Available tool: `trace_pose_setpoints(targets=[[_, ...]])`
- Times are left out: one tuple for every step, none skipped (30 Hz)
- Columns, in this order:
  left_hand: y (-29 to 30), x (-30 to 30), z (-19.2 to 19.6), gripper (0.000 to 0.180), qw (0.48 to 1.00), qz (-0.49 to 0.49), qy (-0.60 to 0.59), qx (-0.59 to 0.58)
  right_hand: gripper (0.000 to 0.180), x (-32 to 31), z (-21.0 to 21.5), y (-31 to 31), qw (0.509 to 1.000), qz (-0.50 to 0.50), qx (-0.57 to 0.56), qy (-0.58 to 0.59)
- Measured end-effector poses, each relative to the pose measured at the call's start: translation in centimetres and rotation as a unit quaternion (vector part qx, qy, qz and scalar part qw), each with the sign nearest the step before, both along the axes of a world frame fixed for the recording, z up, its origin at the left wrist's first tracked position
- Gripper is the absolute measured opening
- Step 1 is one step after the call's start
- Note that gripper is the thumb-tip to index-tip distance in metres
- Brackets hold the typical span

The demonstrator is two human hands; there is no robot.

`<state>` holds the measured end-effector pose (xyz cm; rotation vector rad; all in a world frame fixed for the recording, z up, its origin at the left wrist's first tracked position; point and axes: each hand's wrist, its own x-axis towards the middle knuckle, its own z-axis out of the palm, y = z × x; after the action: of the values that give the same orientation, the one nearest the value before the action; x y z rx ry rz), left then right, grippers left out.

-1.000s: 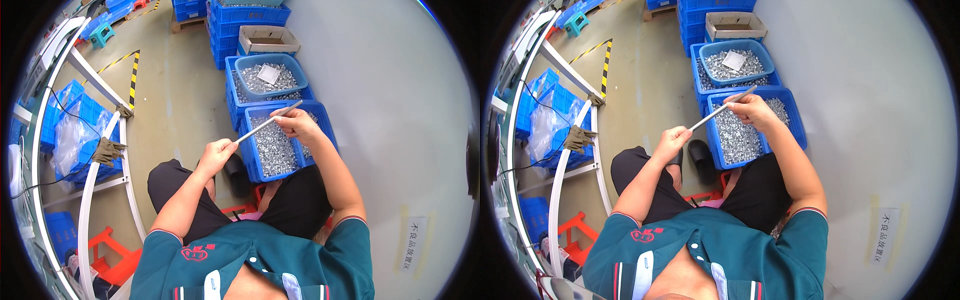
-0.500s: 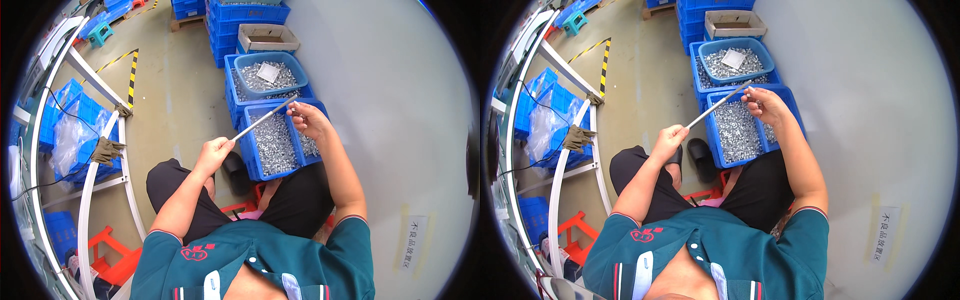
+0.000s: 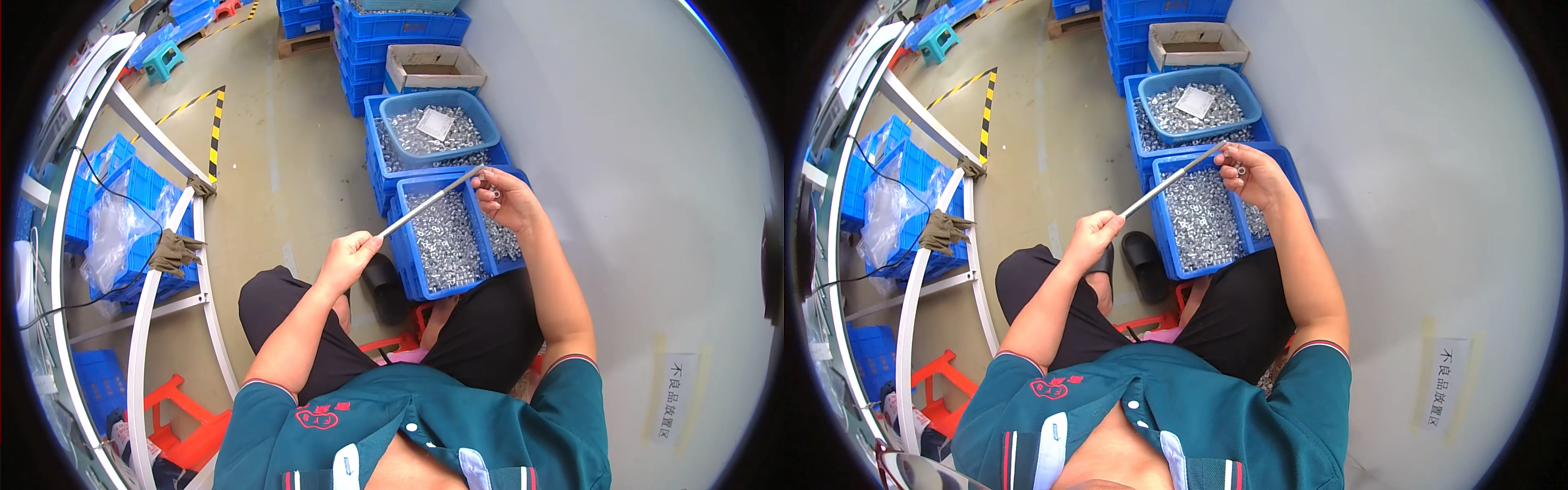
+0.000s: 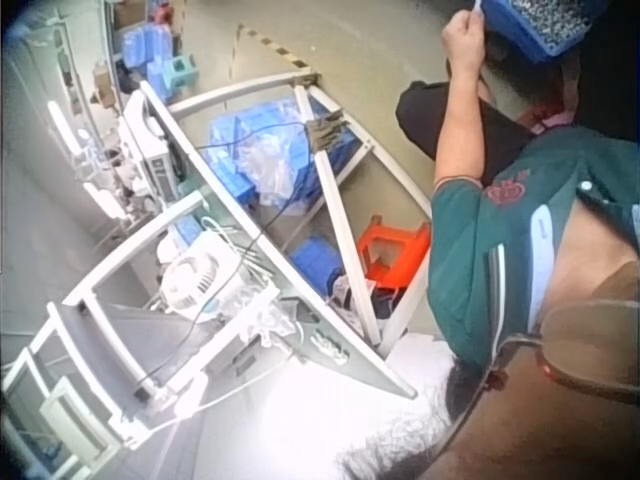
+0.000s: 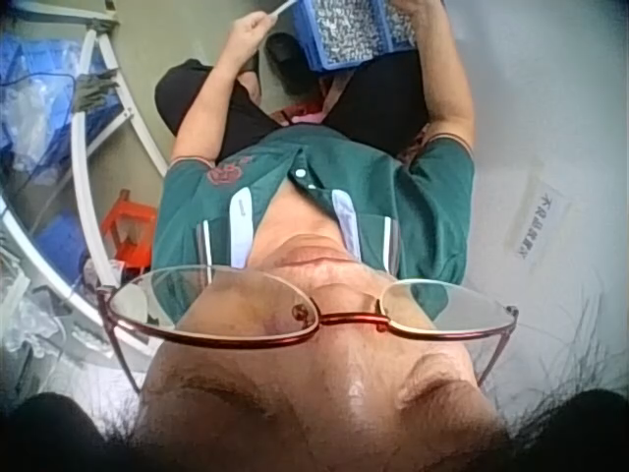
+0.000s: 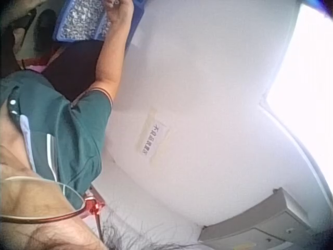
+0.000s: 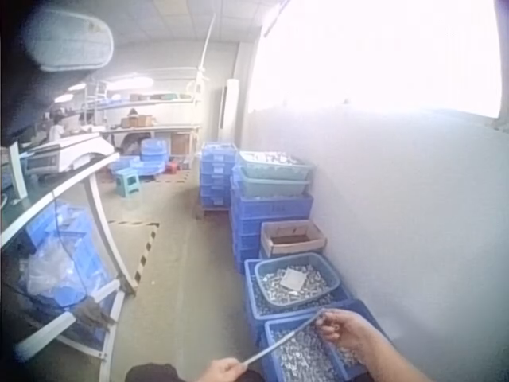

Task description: The person is sliding small metal washers or spacers onto a long metal rod at an industrial workstation.

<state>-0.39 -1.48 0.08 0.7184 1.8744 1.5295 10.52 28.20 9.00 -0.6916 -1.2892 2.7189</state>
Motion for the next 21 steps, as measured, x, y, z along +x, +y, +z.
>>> trace_pose_setpoints(targets=[[0.0,0.0,0.0,0.034,1.0,0.001,0.0,-0.002,0.015,0.0,-0.1,0.1,1.0,0.0,0.0,0.0],[0.0,0.0,-0.1,0.034,1.0,0.001,0.001,-0.001,0.015,0.1,-0.2,0.2,0.999,0.019,-0.004,0.026],[0.0,0.0,-0.1,0.034,1.0,-0.001,0.003,0.0,0.016,0.2,-0.3,0.4,0.998,0.039,-0.009,0.051],[0.0,0.0,-0.1,0.034,1.0,-0.002,0.006,0.002,0.016,0.3,-0.2,0.4,0.998,0.039,-0.008,0.051],[0.0,0.0,-0.1,0.034,1.0,-0.002,0.006,0.003,0.017,0.4,-0.1,0.4,0.997,0.046,-0.028,0.055],[0.0,0.0,-0.1,0.034,1.0,-0.003,0.007,0.006,0.018,0.4,0.0,0.3,0.996,0.052,-0.047,0.058],[-0.1,0.0,-0.1,0.034,1.0,-0.006,0.008,0.01,0.018,0.4,0.0,0.3,0.996,0.052,-0.046,0.058],[-0.1,0.1,0.0,0.034,1.0,-0.006,0.008,0.011,0.018,0.4,0.0,0.2,0.995,0.04,-0.064,0.059],[-0.2,0.1,0.0,0.034,1.0,-0.008,0.007,0.009,0.019,0.3,-0.1,0.2,0.994,0.028,-0.081,0.06],[-0.2,0.1,0.0,0.034,1.0,-0.011,0.006,0.008,0.019,0.3,-0.1,0.2,0.995,0.028,-0.08,0.061],[-0.2,0.1,0.0,0.034,1.0,-0.011,0.007,0.008,0.019,0.3,-0.2,0.2,0.995,0.02,-0.074,0.057],[-0.2,0.1,-0.1,0.034,1.0,-0.014,0.003,0.013,0.02,0.3,-0.2,0.3,0.996,0.012,-0.068,0.053],[-0.3,0.1,0.0,0.034,1.0,-0.016,-0.001,0.018,0.02,0.2,-0.1,0.1,0.996,0.013,-0.068,0.053],[-0.3,0.1,0.1,0.034,1.0,-0.016,-0.001,0.018,0.019,0.2,0.1,-0.1,0.998,0.013,-0.037,0.051],[-0.2,0.2,0.2,0.034,1.0,-0.014,0.006,0.014,0.018,0.1,0.2,-0.4,0.999,0.012,-0.006,0.049],[-0.2,0.2,0.4,0.034,1.0,-0.012,0.013,0.011,0.018,0.0,0.3,-0.5,0.999,0.012,-0.006,0.049],[-0.2,0.2,0.2,0.034,1.0,-0.012,0.013,0.011,0.016,-0.1,0.3,-0.6,0.998,-0.004,0.042,0.048],[-0.2,0.1,-0.1,0.034,1.0,-0.007,0.015,0.008,0.015,-0.1,0.4,-0.7,0.995,-0.019,0.09,0.047],[-0.2,0.1,-0.1,0.033,1.0,-0.003,0.016,0.005,0.015,-0.1,0.6,-0.8,0.995,-0.019,0.09,0.047],[-0.4,0.0,0.0,0.033,1.0,-0.003,0.016,0.004,0.015,-0.1,1.0,-0.9,0.986,-0.026,0.162,0.02],[-0.5,-0.1,0.1,0.032,0.999,-0.007,0.028,-0.019,0.014,-0.1,1.3,-1.0,0.972,-0.032,0.234,-0.007]])
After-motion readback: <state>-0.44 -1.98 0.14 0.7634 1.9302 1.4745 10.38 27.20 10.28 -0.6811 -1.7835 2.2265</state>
